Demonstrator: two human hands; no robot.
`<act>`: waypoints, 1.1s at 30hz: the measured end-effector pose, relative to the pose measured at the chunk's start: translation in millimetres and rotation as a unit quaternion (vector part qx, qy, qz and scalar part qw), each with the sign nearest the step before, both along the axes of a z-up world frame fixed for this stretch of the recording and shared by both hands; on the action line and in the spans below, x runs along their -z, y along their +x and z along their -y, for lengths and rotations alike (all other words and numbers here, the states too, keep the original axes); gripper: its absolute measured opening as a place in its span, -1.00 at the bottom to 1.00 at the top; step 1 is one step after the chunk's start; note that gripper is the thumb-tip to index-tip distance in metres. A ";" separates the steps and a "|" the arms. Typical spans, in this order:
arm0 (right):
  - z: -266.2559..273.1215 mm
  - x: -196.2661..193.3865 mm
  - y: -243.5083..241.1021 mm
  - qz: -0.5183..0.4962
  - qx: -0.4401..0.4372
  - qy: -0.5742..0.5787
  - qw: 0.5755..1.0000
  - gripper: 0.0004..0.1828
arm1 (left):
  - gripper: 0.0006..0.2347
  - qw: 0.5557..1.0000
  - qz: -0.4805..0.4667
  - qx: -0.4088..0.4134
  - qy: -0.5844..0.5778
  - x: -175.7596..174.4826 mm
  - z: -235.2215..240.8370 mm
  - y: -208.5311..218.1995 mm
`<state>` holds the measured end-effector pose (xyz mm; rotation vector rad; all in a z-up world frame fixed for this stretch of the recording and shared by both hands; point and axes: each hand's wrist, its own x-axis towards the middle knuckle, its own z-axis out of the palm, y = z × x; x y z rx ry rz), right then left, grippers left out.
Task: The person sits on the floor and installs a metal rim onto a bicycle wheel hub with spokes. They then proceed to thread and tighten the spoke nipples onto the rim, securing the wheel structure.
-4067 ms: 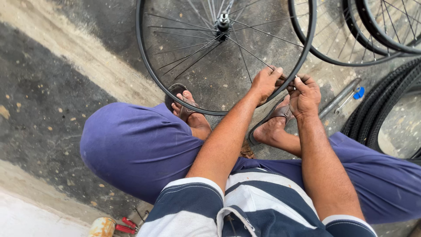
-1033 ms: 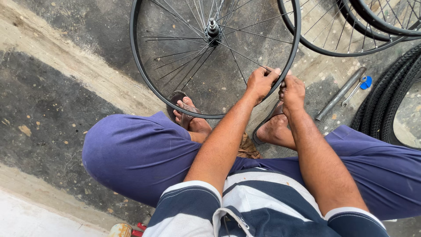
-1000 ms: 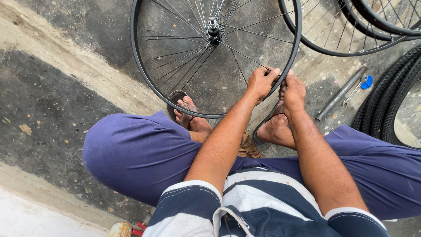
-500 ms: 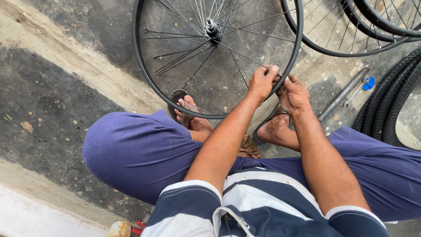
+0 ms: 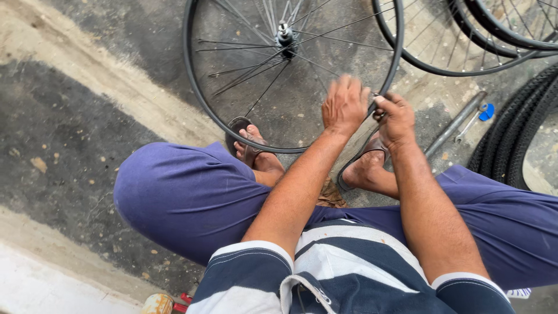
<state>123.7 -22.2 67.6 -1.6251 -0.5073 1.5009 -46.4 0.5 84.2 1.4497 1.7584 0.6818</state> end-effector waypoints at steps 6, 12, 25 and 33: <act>-18.4 9.6 15.8 -0.018 0.038 -0.007 0.999 -0.79 | -0.61 0.976 0.118 -0.174 -0.056 68.9 19.9 -2.4; -35.6 -5.4 20.0 -0.026 0.043 -0.005 0.999 -0.79 | -0.77 0.923 0.352 0.010 -0.157 113.9 32.5 30.6; 8.4 -56.6 29.7 0.028 0.008 -0.032 0.999 -0.82 | -0.75 0.888 0.409 -0.098 -0.183 87.1 7.3 59.6; 16.1 -22.7 35.2 0.009 0.007 -0.017 1.000 -0.91 | -0.78 0.883 0.409 -0.075 -0.219 75.9 3.2 48.9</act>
